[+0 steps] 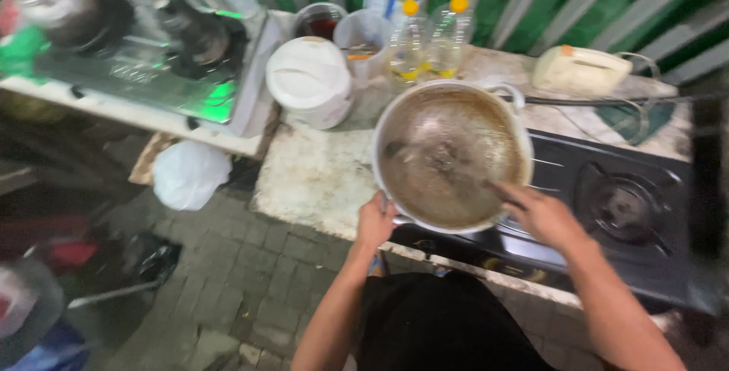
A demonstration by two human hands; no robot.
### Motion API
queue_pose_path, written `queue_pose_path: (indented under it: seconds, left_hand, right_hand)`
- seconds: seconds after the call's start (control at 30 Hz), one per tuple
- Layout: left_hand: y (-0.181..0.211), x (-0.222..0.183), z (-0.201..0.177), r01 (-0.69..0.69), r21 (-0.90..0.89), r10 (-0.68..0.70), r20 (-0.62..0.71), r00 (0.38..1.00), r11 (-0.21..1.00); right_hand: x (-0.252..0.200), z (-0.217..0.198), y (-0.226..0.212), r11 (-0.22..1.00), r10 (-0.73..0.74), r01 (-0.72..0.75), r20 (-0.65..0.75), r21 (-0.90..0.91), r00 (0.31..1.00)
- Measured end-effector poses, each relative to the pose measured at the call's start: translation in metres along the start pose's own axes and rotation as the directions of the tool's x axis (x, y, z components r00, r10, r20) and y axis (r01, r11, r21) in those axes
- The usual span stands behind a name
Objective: Stirring a mixture in a pot on a stove and adding liquid from a kettle.
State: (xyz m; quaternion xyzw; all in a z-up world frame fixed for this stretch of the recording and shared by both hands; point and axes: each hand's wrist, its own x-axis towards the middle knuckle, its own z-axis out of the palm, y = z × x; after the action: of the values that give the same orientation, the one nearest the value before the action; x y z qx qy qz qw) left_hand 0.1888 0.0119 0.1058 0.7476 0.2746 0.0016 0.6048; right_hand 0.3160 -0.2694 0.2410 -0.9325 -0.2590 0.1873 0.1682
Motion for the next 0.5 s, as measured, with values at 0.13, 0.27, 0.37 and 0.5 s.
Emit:
queue_pose_path:
  seconds: [0.13,0.27,0.37,0.5]
  left_hand:
    - [-0.04,0.028,0.007,-0.098,0.25,0.121,-0.079,0.99,0.963]
    - [-0.032,0.023,0.007,-0.035,0.251,0.015,0.08,0.997,0.967]
    - [-0.022,0.023,0.008,-0.032,0.204,0.008,0.113,0.994,0.979]
    - [0.007,0.004,-0.005,0.016,0.125,-0.029,0.101,0.994,0.992]
  right_hand:
    - [0.052,0.024,0.035,0.993,0.121,-0.121,-0.041,0.001,0.992]
    - [0.065,0.039,0.026,0.96,0.273,-0.269,-0.043,0.075,0.961]
    - [0.062,0.055,0.044,0.985,0.142,-0.14,-0.015,0.102,0.99]
    - [0.031,0.025,0.035,0.999,0.023,-0.031,0.239,0.03,0.971]
